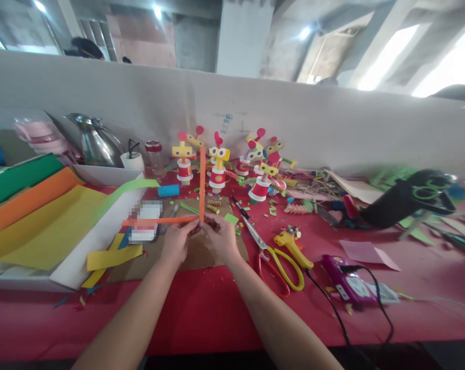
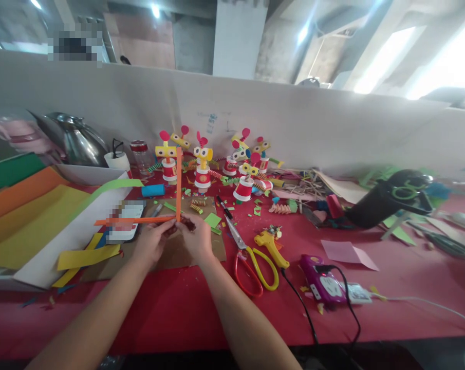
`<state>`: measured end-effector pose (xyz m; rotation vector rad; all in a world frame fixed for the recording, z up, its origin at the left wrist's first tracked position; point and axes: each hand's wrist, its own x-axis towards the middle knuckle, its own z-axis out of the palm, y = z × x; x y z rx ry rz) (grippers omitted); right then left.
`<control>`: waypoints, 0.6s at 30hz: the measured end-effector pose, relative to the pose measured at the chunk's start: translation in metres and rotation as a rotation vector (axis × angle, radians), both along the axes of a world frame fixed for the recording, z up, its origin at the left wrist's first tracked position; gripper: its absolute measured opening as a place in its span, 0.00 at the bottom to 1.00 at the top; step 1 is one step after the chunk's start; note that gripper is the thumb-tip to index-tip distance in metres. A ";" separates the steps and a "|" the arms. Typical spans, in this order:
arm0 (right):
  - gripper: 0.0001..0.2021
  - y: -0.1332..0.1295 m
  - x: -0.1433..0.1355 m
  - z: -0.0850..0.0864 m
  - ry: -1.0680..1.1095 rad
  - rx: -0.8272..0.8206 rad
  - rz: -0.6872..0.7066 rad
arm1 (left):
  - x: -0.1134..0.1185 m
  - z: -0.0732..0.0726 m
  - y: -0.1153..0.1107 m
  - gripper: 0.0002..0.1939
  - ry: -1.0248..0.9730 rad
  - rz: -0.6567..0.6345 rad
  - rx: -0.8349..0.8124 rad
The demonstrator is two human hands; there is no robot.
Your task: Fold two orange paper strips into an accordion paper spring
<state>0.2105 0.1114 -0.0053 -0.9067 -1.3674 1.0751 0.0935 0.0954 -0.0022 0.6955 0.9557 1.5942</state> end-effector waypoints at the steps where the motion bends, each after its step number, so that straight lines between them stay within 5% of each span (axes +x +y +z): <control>1: 0.10 -0.001 0.002 -0.001 -0.046 0.051 -0.023 | 0.000 0.001 -0.001 0.13 -0.016 -0.015 -0.010; 6: 0.07 -0.004 0.008 0.000 -0.151 0.174 -0.056 | 0.001 0.004 -0.004 0.13 -0.004 -0.044 -0.010; 15: 0.08 -0.008 0.003 0.003 0.165 -0.097 0.048 | 0.004 0.001 -0.005 0.10 0.259 0.087 0.075; 18: 0.08 -0.009 0.004 0.007 0.197 -0.123 0.027 | 0.007 0.002 -0.006 0.11 0.185 0.069 0.052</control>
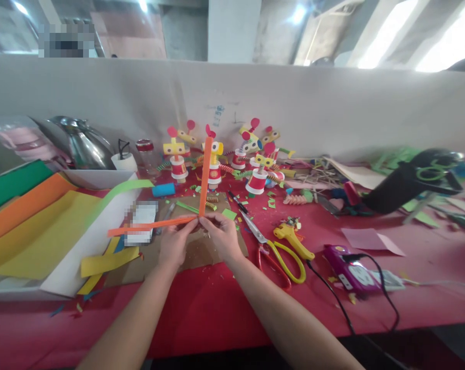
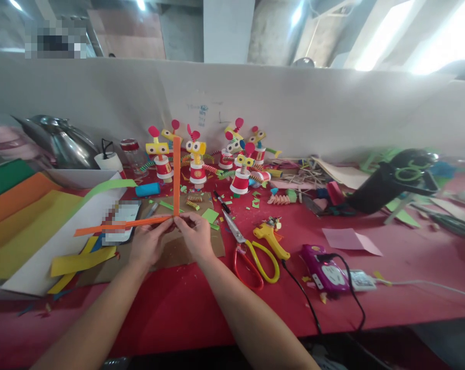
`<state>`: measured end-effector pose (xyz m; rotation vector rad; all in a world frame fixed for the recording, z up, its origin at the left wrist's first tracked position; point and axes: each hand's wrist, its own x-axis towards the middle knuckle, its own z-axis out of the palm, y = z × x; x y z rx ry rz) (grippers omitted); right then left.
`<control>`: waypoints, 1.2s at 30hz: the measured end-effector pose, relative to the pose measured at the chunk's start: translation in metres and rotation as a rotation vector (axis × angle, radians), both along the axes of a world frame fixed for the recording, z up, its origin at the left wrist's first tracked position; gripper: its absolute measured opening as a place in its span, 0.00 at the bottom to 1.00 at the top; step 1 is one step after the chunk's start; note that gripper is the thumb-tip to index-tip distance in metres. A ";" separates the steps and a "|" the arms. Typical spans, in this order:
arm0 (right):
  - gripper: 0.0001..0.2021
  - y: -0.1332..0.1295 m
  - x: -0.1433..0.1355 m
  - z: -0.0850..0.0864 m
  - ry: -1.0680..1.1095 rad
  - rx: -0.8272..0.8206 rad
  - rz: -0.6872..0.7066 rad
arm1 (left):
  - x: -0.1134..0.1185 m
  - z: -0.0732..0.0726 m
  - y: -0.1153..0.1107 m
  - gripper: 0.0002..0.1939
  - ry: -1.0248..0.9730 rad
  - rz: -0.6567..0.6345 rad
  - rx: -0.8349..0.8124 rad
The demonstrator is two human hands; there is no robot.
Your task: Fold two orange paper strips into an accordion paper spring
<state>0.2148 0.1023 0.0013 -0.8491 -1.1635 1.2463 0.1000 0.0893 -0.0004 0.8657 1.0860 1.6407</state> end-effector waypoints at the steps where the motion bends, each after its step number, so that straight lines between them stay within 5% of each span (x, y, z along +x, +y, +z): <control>1: 0.08 0.000 0.000 0.001 0.007 -0.006 -0.003 | 0.001 0.001 0.000 0.11 -0.045 -0.010 -0.016; 12: 0.08 0.001 -0.003 -0.001 0.114 -0.089 0.035 | 0.002 0.002 -0.001 0.12 -0.135 -0.014 -0.049; 21: 0.08 0.006 0.002 0.000 0.187 -0.106 0.099 | -0.005 0.006 0.000 0.14 -0.153 -0.150 -0.043; 36: 0.08 0.002 0.002 -0.003 0.027 -0.060 0.055 | -0.004 0.005 0.000 0.15 -0.201 -0.111 -0.127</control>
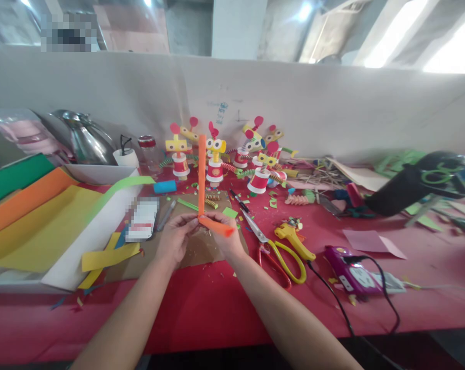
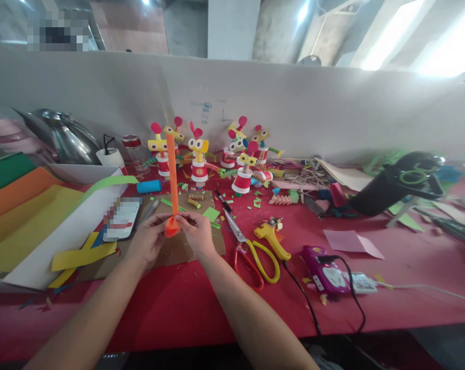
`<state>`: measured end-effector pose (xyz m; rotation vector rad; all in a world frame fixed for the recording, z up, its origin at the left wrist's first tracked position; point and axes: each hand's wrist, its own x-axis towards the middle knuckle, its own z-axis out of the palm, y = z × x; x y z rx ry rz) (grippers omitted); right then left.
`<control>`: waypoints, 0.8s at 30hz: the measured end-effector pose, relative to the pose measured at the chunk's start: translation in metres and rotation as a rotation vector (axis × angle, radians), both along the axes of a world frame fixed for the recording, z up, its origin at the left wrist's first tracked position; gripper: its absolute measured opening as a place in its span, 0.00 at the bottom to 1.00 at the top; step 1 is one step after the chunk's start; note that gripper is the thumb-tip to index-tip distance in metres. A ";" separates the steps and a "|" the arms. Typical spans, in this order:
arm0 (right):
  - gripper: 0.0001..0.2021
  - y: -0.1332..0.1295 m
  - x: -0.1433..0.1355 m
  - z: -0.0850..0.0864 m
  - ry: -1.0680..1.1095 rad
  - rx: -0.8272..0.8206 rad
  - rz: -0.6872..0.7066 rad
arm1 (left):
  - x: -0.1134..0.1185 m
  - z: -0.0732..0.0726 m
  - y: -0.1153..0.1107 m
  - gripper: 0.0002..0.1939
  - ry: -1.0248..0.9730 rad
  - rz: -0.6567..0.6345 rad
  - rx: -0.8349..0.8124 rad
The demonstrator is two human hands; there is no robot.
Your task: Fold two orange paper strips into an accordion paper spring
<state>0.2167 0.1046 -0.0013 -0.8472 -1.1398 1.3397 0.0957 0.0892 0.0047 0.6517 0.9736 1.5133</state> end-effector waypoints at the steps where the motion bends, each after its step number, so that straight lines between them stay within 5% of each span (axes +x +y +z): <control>1: 0.08 0.000 0.000 -0.002 0.000 0.001 -0.016 | 0.000 0.000 0.000 0.15 0.008 -0.011 -0.005; 5: 0.08 0.000 -0.002 -0.006 0.020 -0.010 -0.082 | -0.003 -0.001 -0.001 0.15 0.038 -0.041 0.002; 13: 0.08 0.000 -0.001 -0.002 -0.066 0.103 0.043 | -0.003 -0.002 0.001 0.17 0.058 0.013 0.032; 24: 0.10 0.007 -0.004 -0.014 -0.012 0.014 -0.047 | 0.003 0.002 -0.001 0.15 -0.003 0.001 -0.022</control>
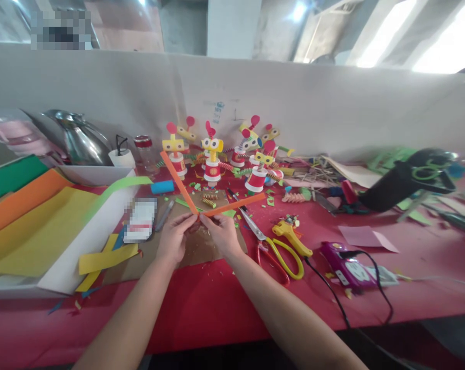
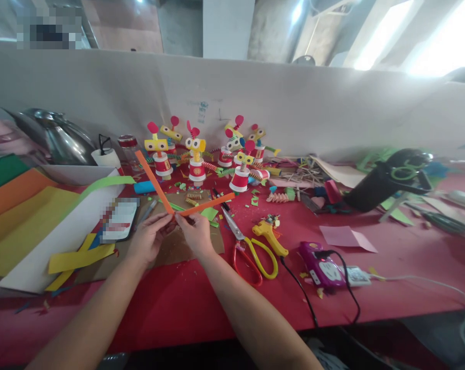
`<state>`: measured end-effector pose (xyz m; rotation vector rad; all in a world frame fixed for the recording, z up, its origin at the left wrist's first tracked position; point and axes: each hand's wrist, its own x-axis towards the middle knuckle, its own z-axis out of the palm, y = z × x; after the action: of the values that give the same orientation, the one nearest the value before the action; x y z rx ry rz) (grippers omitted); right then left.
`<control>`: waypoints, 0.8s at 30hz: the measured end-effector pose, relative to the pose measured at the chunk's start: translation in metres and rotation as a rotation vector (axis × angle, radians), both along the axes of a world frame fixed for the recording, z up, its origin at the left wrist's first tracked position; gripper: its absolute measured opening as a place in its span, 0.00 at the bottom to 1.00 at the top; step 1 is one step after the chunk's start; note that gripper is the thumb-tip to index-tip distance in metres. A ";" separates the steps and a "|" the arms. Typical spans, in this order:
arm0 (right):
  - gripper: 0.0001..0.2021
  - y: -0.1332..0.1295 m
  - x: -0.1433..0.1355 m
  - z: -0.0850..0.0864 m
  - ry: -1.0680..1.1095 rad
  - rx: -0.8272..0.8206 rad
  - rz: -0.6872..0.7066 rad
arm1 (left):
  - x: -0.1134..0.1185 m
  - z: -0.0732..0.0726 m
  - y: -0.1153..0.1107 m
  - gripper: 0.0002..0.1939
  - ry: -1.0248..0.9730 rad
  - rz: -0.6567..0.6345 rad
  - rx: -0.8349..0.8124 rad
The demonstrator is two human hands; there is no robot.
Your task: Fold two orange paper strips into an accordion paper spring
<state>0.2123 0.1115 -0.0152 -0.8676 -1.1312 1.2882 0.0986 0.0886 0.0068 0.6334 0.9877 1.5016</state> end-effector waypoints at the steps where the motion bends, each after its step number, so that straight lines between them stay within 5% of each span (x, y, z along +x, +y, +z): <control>1: 0.10 0.000 0.000 -0.001 0.000 0.004 0.008 | 0.000 0.000 0.000 0.14 -0.002 0.009 -0.003; 16: 0.11 -0.007 0.000 0.013 0.019 -0.082 -0.024 | 0.000 -0.004 0.001 0.15 0.085 0.049 0.020; 24: 0.09 -0.004 0.003 0.009 -0.059 -0.047 -0.048 | -0.001 -0.006 0.002 0.15 0.066 -0.054 0.005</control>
<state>0.2153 0.1077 -0.0064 -0.9676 -1.1235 1.2608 0.0973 0.0902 0.0003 0.7116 1.0093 1.4443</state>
